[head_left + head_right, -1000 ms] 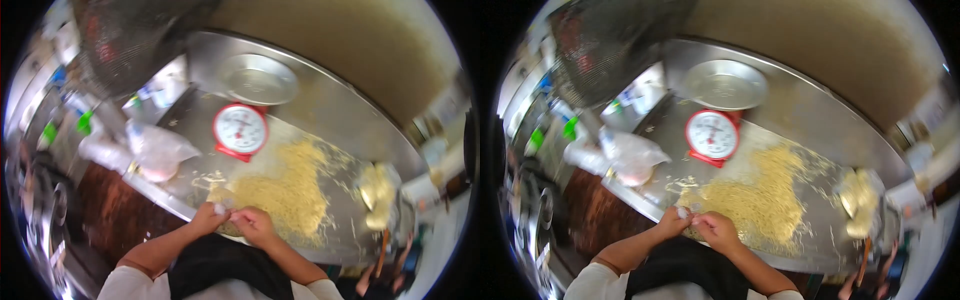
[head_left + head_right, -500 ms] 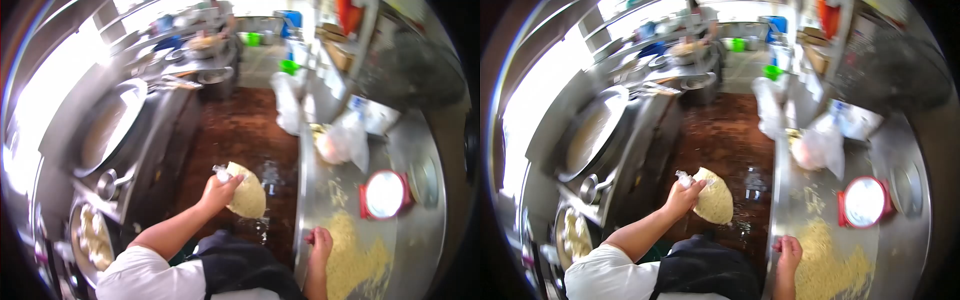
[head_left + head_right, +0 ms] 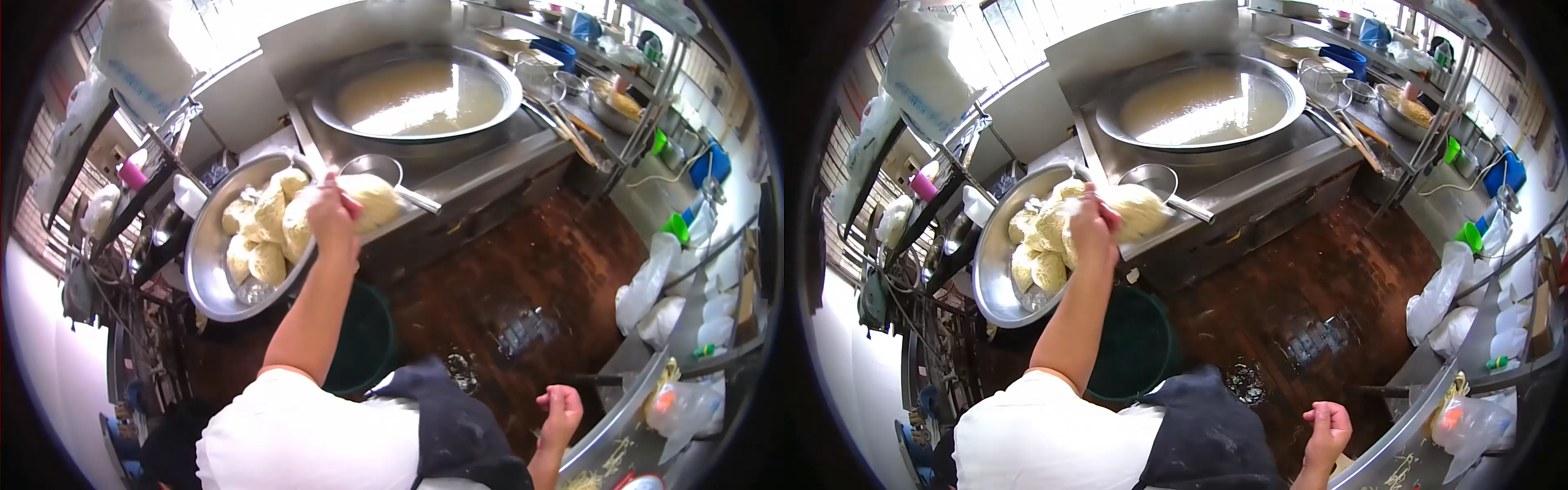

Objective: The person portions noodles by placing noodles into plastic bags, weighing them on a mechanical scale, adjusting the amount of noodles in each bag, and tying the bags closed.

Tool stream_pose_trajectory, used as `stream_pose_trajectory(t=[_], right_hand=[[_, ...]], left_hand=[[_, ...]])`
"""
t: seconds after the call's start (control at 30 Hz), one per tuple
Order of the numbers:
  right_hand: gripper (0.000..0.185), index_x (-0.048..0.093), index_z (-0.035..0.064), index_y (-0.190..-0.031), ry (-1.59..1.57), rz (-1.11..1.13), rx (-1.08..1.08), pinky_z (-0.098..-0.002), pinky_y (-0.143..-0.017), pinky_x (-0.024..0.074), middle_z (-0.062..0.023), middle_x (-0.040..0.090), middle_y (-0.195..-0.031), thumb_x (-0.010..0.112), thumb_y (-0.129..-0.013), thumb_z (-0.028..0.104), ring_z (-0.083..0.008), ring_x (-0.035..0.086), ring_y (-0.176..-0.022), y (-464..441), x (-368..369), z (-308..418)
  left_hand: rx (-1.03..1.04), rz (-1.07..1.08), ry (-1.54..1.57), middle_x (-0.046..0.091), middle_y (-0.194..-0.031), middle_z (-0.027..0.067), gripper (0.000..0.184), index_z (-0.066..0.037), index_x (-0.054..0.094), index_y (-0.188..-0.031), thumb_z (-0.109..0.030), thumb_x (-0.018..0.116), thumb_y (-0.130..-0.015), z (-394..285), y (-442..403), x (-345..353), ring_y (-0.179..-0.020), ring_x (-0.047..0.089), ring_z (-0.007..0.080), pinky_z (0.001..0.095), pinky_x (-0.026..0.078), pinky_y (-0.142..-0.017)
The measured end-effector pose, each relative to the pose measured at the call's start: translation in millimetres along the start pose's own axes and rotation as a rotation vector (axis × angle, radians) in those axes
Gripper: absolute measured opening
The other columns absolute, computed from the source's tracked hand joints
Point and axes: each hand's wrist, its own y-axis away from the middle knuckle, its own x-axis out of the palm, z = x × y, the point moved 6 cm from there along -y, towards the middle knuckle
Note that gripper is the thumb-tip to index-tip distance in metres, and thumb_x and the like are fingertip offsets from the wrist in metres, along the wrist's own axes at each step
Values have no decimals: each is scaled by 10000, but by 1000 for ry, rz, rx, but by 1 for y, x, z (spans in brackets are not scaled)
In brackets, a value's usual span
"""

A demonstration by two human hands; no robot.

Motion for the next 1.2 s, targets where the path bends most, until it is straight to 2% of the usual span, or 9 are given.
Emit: stream_pose_trajectory(t=[0.07,0.13,0.37,0.5,0.73,0.93,0.97,1.1,1.2], right_hand=[[108,621,10,-825,-3,56,6,-219,-627,447,-38,603,-698,613,-886,98,-89,562,-623,1,20,1],[110,631,-2,-837,13,108,57,-223,-615,446,-46,619,-720,627,-879,100,-87,559,-638,3,32,-3],[132,673,10,-909,252,8,-7,-268,-712,495,-64,675,-839,642,-867,132,-119,620,-784,16,25,27],[188,665,37,-932,310,-264,39,-300,-686,498,-110,671,-850,634,-868,211,-208,648,-764,67,-24,29],[235,675,55,-936,116,-1034,292,-288,-657,490,-82,668,-777,652,-853,274,-160,627,-705,248,-118,-62],[197,680,82,-911,204,-1388,485,-325,-662,499,-91,670,-781,638,-834,259,-216,636,-706,360,-171,-97],[222,667,91,-969,280,-1435,505,-328,-677,501,-95,672,-864,645,-828,261,-222,637,-734,377,-184,-99],[390,604,79,-1135,405,-1806,723,-319,-724,497,-111,640,-1021,695,-801,259,-205,619,-787,492,-232,-122],[423,588,34,-1151,373,-2112,583,-323,-773,492,-118,641,-1029,702,-814,262,-205,618,-859,587,-256,-143]], left_hand=[[81,-184,199,621,-984,104,397,-15,471,-1200,-333,503,-966,-25,-3,1,-767,622,141,262,487,-632],[204,-45,192,555,-1232,129,565,-20,328,-1373,-359,511,-959,-38,1,24,-979,604,175,273,475,-784],[-137,844,141,637,-1110,161,508,5,407,-1351,-290,509,-949,13,108,183,-857,635,170,262,478,-744],[-324,1294,-40,666,-1037,113,452,-6,489,-1298,-282,530,-942,55,223,240,-820,625,116,223,477,-699],[-558,2296,-210,654,-998,82,378,-17,523,-1246,-167,595,-907,75,463,234,-829,604,110,230,482,-726],[-136,3182,-236,643,-1059,88,428,-44,537,-1266,-129,658,-865,21,591,157,-913,601,118,264,488,-802],[-294,3240,-377,641,-1082,67,428,-27,523,-1276,-97,642,-871,24,600,146,-949,600,118,263,485,-816],[26,3248,-424,653,-1097,105,452,-71,563,-1249,-211,694,-839,38,642,142,-948,634,181,302,502,-833],[67,3199,-513,656,-1102,109,451,-71,566,-1244,-226,692,-840,47,661,146,-954,638,192,310,503,-839]])
